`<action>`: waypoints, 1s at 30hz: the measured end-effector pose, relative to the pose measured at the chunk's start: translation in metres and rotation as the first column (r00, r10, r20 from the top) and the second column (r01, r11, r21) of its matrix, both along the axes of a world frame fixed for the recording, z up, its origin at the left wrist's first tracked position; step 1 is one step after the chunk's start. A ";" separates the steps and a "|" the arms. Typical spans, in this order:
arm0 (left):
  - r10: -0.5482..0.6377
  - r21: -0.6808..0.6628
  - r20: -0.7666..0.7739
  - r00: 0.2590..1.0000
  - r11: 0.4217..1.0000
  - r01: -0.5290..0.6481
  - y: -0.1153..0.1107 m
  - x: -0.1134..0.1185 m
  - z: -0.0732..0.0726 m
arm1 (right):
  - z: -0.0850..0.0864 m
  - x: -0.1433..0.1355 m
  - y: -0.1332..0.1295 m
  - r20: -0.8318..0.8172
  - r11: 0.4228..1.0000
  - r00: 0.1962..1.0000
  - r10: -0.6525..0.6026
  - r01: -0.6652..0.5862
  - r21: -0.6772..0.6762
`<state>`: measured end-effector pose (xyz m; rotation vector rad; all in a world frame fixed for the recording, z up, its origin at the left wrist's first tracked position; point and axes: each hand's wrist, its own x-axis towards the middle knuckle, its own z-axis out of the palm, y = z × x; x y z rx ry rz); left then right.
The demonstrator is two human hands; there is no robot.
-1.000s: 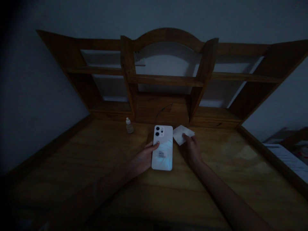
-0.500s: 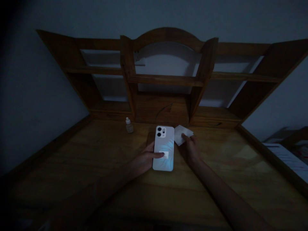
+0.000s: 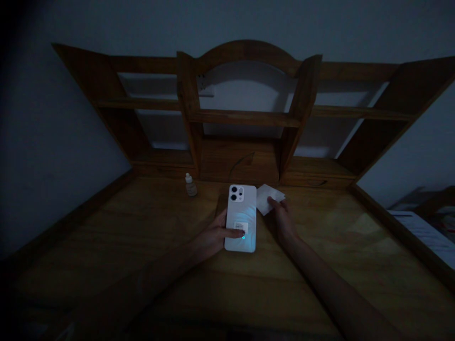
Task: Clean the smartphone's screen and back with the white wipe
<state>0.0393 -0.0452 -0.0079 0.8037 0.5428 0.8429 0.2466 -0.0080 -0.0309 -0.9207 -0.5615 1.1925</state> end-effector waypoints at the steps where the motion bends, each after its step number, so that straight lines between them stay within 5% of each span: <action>1: 0.011 -0.001 -0.009 1.000 1.000 -0.011 -0.001 0.000 0.001 | -0.002 0.001 0.001 0.010 1.000 1.000 0.004 -0.004 0.010; 19: 0.057 -0.002 -0.068 0.996 0.998 -0.057 -0.007 0.002 0.013 | -0.018 0.010 0.009 0.055 0.999 0.998 0.035 -0.037 0.030; 30: 0.113 -0.215 0.038 0.993 0.971 -0.102 0.001 0.007 0.006 | -0.010 0.008 0.006 0.015 1.000 1.000 -0.005 0.005 0.018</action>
